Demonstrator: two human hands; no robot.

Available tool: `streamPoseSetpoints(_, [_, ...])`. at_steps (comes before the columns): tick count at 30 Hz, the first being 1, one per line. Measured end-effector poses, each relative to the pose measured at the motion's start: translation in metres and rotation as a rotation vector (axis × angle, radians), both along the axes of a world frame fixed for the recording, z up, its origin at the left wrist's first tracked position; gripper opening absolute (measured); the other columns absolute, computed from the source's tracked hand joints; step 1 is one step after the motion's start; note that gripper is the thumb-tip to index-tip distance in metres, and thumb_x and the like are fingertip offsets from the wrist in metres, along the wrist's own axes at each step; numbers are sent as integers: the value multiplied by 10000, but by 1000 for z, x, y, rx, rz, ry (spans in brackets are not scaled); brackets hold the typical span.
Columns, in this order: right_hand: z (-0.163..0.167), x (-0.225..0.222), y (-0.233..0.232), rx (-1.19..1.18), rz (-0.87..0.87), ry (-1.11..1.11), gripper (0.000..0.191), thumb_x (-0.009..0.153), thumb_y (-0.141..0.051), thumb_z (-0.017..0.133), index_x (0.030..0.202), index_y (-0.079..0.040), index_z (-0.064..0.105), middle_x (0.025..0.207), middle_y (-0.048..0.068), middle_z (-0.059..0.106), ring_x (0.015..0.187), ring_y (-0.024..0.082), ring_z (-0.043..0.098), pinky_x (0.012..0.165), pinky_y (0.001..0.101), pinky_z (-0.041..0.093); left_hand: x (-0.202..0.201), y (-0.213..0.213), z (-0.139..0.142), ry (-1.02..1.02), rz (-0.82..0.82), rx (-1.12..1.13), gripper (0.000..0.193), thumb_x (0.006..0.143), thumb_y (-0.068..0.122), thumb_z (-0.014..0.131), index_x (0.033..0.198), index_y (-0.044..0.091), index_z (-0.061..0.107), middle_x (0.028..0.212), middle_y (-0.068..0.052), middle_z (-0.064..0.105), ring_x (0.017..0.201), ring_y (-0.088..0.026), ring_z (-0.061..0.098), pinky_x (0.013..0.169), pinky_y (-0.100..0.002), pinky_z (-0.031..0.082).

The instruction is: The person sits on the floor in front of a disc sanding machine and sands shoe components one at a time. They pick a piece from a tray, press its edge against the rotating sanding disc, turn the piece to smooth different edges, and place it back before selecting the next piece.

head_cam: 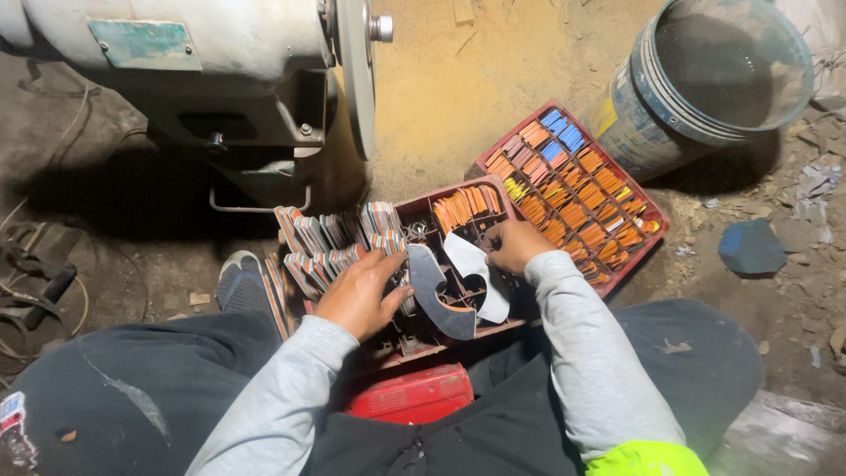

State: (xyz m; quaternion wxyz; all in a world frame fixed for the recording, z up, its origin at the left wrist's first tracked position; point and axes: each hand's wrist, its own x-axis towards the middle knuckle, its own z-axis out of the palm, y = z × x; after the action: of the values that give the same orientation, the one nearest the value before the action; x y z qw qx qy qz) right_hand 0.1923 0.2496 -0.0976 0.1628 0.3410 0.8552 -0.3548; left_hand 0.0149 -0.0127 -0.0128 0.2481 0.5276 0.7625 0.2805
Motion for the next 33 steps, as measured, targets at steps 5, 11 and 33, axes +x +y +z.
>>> streamPoseSetpoints(5, [9,-6,-4,-58,42,-80,201,750,-175,788,928,-84,773,880,117,779,848,246,746,810,357,562,0,4,3,9,-12,-38,501,849,246,766,1287,44,628,1014,-195,652,959,-414,648,846,-473,529])
streamPoseSetpoints(11, [9,-13,-1,-173,141,-55,178,762,-150,745,916,-63,763,862,98,778,848,213,733,797,343,560,3,6,3,-3,-9,-119,513,853,264,765,1296,47,625,1022,-185,654,959,-396,659,854,-467,533])
streamPoseSetpoints(33, [41,-18,-2,140,61,126,306,783,-221,753,995,-5,707,957,210,742,947,391,716,848,453,554,43,25,-36,369,-339,-73,269,882,206,604,1053,176,810,1467,-102,501,1391,-346,382,1104,-563,310])
